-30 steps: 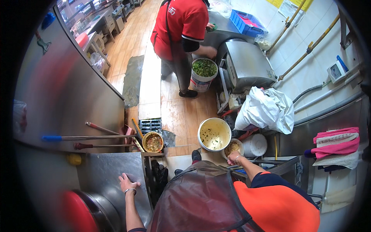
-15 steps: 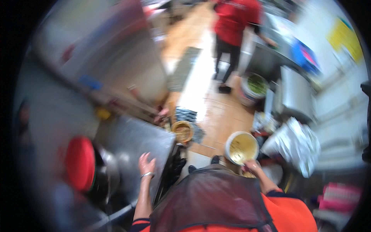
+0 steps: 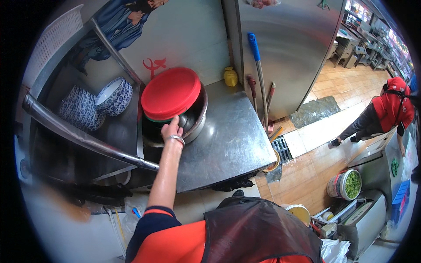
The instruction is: The person washes several bowls and plastic lids in a commercial kitchen sink. They rinse the items under running water, scrub them by hand, and place them in a drying rack. The person also washes their hands and handles multiple containers and lids during the process.
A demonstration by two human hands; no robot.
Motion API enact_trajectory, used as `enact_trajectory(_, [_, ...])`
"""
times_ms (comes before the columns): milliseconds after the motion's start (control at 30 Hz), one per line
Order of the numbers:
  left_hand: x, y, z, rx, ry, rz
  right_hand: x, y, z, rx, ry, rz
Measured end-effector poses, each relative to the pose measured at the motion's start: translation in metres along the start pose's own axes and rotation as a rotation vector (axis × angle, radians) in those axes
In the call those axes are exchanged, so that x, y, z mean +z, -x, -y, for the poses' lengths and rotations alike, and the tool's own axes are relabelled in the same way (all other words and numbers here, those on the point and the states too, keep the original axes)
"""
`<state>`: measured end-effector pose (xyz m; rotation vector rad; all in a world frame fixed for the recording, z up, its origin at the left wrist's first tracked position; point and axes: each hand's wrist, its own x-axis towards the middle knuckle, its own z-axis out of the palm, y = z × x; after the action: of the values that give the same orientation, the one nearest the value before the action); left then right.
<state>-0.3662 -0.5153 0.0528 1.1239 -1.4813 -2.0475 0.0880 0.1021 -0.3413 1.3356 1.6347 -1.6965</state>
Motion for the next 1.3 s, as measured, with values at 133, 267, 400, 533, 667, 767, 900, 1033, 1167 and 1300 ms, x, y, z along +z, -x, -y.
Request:
enact_trajectory(133, [0.008,-0.061,-0.015,-0.251,-0.009,-0.173,-0.003,-0.002,0.005,0.027,-0.057,0.007])
enact_trajectory(267, [0.024,-0.097,-0.008,-0.320,0.121,-0.071,-0.006,0.000,0.000,-0.008,0.116,-0.050])
enact_trajectory(400, [0.032,-0.104,-0.009,-0.253,0.233,-0.057,-0.009,0.001,0.000,0.001,0.114,-0.044])
enact_trajectory(533, [0.037,-0.097,-0.020,-0.227,0.393,-0.110,-0.009,0.002,0.011,0.001,0.111,-0.034])
enact_trajectory(667, [0.035,-0.084,-0.028,-0.107,0.536,-0.074,-0.008,0.002,0.021,0.008,0.102,-0.031])
enact_trajectory(767, [0.026,-0.070,-0.025,-0.034,0.609,-0.025,-0.010,0.004,0.025,0.005,0.101,-0.028])
enact_trajectory(900, [0.014,-0.057,-0.018,-0.125,0.621,0.028,-0.012,0.005,0.032,0.000,0.109,-0.019])
enact_trajectory(1033, [0.005,-0.057,-0.016,-0.151,0.613,0.071,-0.009,0.008,0.040,0.003,0.120,-0.013])
enact_trajectory(1167, [0.001,-0.060,-0.012,-0.161,0.648,0.115,-0.002,0.014,0.045,-0.002,0.128,-0.008])
enact_trajectory(1300, [0.000,-0.051,-0.008,-0.128,0.587,0.212,0.002,0.019,0.045,-0.005,0.135,-0.013])
